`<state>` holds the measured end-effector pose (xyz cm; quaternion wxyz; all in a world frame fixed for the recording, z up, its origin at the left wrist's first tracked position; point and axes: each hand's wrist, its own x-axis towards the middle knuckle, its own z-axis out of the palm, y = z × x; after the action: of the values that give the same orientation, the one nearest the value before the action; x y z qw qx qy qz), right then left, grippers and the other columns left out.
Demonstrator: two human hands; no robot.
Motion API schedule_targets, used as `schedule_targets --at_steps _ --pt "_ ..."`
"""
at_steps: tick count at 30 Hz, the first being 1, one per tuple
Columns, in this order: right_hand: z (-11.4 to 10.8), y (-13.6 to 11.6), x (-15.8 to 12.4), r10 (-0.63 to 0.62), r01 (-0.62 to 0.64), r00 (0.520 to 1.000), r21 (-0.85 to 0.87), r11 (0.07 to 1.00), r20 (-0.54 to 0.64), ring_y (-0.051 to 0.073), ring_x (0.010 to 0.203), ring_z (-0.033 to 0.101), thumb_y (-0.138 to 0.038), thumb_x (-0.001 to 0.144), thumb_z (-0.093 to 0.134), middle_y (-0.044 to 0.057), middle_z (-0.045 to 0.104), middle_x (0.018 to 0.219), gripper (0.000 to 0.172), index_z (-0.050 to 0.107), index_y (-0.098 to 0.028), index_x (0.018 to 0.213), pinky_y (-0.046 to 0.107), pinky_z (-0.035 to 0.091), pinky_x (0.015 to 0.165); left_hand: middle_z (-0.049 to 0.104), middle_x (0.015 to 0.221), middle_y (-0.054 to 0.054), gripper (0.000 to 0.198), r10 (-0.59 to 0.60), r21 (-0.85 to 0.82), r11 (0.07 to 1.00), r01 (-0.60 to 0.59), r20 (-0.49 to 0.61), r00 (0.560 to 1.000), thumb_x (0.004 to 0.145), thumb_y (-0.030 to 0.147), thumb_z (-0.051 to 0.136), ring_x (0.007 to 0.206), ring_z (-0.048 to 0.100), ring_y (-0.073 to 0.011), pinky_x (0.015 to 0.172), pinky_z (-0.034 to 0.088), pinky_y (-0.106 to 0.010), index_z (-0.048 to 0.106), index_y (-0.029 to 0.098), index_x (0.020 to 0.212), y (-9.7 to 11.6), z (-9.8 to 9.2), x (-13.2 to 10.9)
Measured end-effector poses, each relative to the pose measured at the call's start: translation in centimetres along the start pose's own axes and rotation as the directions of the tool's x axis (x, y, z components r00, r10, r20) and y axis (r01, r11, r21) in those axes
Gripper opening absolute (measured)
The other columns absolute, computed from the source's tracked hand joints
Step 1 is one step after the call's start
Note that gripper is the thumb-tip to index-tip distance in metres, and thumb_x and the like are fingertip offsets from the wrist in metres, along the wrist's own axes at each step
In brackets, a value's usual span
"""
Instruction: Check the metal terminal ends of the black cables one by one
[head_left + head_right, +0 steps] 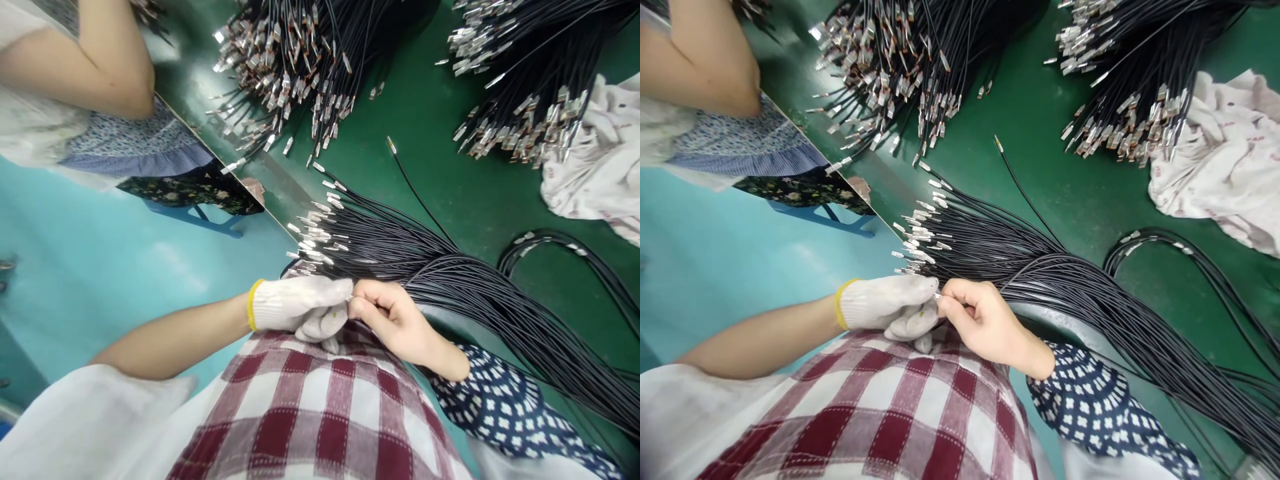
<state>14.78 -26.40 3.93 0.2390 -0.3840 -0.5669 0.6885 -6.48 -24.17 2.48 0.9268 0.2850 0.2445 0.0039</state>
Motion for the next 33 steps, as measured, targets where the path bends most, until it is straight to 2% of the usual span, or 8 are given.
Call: schedule_targets --at_steps 2,5,7,14,20,26,33 --pt "0.1 0.1 -0.7 0.037 -0.037 0.999 0.018 0.999 0.034 0.009 0.063 0.038 -0.023 0.099 0.058 0.001 0.045 0.068 0.029 0.049 -0.011 0.074 0.024 0.031 0.056 0.031 0.046 0.000 0.076 -0.053 0.048 0.997 0.053 -0.012 0.999 0.090 0.085 0.041 0.043 0.030 -0.0087 0.063 0.051 -0.033 0.045 0.014 0.064 -0.5 0.0 0.0" --pt "0.7 0.1 -1.5 0.040 -0.040 0.999 -0.020 0.999 -0.013 0.008 0.062 0.043 -0.028 0.104 0.051 0.001 0.052 0.069 0.030 0.059 -0.010 0.081 0.023 0.035 0.057 0.035 0.050 -0.002 0.079 -0.066 0.132 0.988 0.074 -0.064 0.996 0.090 0.088 0.035 0.047 0.032 -0.0100 0.049 0.028 -0.027 0.049 0.013 0.070 -1.1 0.3 -0.1" --pt "1.1 0.1 -1.9 0.048 -0.049 0.998 -0.034 0.998 -0.040 0.008 0.061 0.042 -0.029 0.105 0.049 0.001 0.051 0.067 0.032 0.059 -0.010 0.081 0.023 0.034 0.056 0.036 0.052 -0.003 0.081 -0.051 0.160 0.985 0.062 -0.071 0.996 0.090 0.089 0.032 0.047 0.031 -0.0096 0.045 0.023 -0.026 0.049 0.013 0.069 -1.3 0.6 -0.2" --pt "1.7 0.1 -2.1 0.022 -0.024 0.997 -0.019 1.000 -0.072 0.008 0.059 0.044 -0.024 0.103 0.050 0.002 0.052 0.067 0.028 0.056 -0.010 0.079 0.022 0.035 0.056 0.038 0.057 -0.004 0.075 -0.024 0.166 0.986 0.027 -0.019 1.000 0.098 0.080 0.029 0.049 0.030 -0.0084 0.044 0.021 -0.023 0.049 0.011 0.074 -1.8 0.8 -0.3" --pt "1.8 0.2 -2.1 0.025 -0.024 0.997 0.007 1.000 -0.076 0.009 0.060 0.046 -0.022 0.103 0.050 0.003 0.055 0.068 0.027 0.056 -0.011 0.079 0.022 0.037 0.056 0.043 0.057 -0.006 0.083 -0.068 0.207 0.975 0.080 -0.066 0.995 0.093 0.088 0.026 0.049 0.036 -0.0095 0.044 0.027 -0.023 0.053 0.011 0.075 -1.5 0.8 -0.3" --pt "1.7 0.2 -1.9 0.004 -0.003 0.997 0.013 1.000 -0.072 0.008 0.059 0.045 -0.021 0.102 0.051 0.002 0.053 0.067 0.026 0.055 -0.010 0.079 0.021 0.035 0.055 0.044 0.058 -0.005 0.077 -0.016 0.213 0.977 0.014 0.008 1.000 0.099 0.080 0.026 0.049 0.037 -0.0092 0.043 0.028 -0.022 0.052 0.010 0.076 -1.5 0.5 -0.2" --pt "1.7 0.2 -2.0 0.015 -0.014 0.997 0.010 1.000 -0.072 0.008 0.058 0.044 -0.022 0.103 0.050 0.002 0.052 0.066 0.027 0.055 -0.011 0.079 0.022 0.034 0.054 0.043 0.058 -0.006 0.075 -0.040 0.177 0.984 0.032 0.039 0.998 0.100 0.077 0.027 0.050 0.037 -0.0092 0.044 0.028 -0.021 0.052 0.010 0.077 -1.1 0.4 -0.2"
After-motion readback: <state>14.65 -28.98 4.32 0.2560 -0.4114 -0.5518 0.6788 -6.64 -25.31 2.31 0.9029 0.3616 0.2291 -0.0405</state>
